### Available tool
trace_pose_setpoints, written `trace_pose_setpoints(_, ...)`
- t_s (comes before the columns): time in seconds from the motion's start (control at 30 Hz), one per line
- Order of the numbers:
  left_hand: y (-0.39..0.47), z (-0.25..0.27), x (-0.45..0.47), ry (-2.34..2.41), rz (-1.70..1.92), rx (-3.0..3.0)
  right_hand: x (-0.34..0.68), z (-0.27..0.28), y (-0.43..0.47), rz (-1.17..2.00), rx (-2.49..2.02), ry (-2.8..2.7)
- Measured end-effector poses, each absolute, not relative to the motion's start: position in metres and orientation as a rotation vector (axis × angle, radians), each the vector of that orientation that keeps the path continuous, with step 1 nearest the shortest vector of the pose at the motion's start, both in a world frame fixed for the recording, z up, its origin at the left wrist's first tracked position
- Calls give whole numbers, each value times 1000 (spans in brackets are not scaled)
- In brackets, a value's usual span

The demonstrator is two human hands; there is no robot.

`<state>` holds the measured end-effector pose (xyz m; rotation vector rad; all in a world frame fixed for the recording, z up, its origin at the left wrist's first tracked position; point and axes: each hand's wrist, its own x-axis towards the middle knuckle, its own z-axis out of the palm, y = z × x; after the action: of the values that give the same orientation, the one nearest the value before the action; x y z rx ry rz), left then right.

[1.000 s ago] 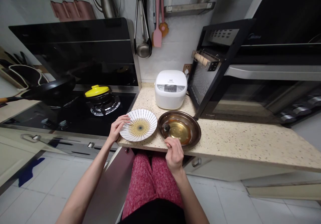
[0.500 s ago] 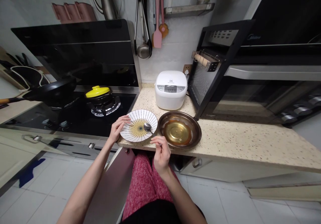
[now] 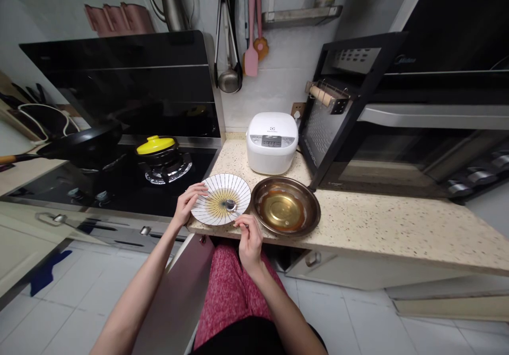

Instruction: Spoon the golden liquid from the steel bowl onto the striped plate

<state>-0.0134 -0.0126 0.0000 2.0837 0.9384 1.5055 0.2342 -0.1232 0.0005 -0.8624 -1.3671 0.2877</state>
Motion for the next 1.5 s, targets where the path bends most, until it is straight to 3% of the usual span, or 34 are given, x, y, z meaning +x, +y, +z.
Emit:
trace_pose_setpoints(0.83,-14,3,-12,950,1502,2079,228,-11,-115,450,-896,-1276)
trace_pose_setpoints(1.5,-14,2,-14,935,1500,2098,234,0,-122,385,-829,-1180)
